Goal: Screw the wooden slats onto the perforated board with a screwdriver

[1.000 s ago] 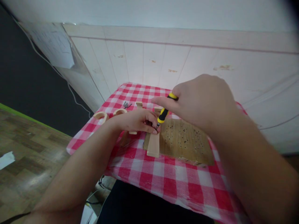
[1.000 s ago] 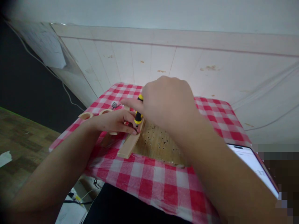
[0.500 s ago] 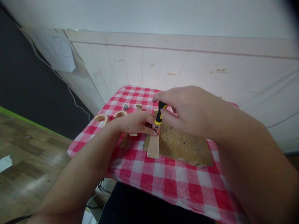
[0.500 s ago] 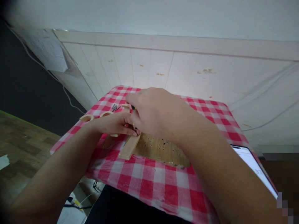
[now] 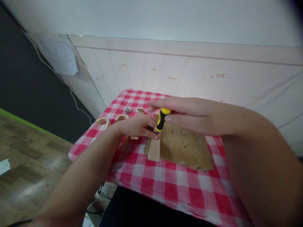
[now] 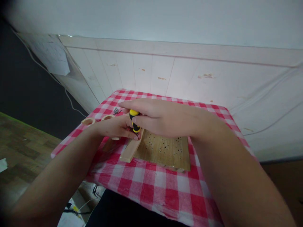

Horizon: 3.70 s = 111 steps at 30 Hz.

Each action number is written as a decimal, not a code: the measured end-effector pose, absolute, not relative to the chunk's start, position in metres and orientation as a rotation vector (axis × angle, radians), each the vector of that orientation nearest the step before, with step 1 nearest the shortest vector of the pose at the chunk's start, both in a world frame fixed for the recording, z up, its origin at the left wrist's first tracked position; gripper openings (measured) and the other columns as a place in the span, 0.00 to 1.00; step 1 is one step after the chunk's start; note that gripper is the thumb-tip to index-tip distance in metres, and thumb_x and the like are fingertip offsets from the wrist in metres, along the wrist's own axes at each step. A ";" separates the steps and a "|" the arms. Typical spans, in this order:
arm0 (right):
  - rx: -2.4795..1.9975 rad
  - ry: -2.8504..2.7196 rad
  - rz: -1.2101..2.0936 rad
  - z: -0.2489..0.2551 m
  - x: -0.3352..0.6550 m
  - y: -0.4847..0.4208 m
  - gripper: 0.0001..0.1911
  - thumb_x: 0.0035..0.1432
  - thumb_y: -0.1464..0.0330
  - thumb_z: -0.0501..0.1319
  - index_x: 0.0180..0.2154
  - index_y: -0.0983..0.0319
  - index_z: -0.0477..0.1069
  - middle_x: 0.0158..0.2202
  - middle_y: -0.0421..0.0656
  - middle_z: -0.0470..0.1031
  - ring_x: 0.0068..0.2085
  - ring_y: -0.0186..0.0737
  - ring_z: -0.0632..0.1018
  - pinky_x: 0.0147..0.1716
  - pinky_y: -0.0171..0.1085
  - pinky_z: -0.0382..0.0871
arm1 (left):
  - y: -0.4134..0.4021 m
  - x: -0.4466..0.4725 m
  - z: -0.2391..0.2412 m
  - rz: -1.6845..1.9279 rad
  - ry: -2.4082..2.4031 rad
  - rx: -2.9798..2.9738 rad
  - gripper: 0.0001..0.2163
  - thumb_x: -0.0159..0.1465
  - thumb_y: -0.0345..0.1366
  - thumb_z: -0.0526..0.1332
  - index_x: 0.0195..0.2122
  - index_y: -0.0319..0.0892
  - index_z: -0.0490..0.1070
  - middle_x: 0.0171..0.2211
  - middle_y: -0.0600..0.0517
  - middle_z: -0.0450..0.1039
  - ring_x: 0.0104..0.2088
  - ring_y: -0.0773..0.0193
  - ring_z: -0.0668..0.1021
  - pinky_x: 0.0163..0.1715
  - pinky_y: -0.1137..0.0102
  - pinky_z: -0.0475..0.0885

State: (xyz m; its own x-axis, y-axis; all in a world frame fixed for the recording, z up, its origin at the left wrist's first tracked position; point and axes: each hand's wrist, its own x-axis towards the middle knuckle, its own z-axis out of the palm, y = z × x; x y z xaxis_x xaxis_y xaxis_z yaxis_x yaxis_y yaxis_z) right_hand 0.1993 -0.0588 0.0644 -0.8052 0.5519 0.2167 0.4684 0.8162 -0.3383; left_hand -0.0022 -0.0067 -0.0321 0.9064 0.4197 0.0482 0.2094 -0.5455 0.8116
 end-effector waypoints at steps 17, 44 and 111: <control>-1.042 -2.662 0.071 0.053 0.190 -0.052 0.16 0.64 0.60 0.54 0.43 0.62 0.76 0.40 0.47 0.79 0.41 0.43 0.77 0.40 0.40 0.67 | -0.006 -0.003 -0.031 0.294 0.443 2.155 0.03 0.60 0.28 0.65 0.33 0.37 0.78 0.32 0.51 0.80 0.33 0.68 0.78 0.34 0.76 0.71; -1.722 -2.402 -0.143 0.046 0.164 -0.064 0.22 0.63 0.60 0.53 0.51 0.69 0.68 0.33 0.55 0.77 0.33 0.49 0.77 0.30 0.41 0.64 | -0.004 -0.004 -0.032 0.298 0.463 2.210 0.04 0.59 0.31 0.66 0.34 0.37 0.78 0.30 0.51 0.78 0.32 0.67 0.77 0.32 0.75 0.69; -1.145 -2.524 -0.139 0.048 0.182 -0.052 0.14 0.61 0.62 0.57 0.33 0.66 0.75 0.33 0.48 0.74 0.34 0.40 0.72 0.34 0.38 0.60 | -0.004 -0.005 -0.033 0.254 0.497 2.070 0.04 0.61 0.28 0.64 0.37 0.38 0.78 0.35 0.50 0.80 0.35 0.67 0.78 0.37 0.75 0.71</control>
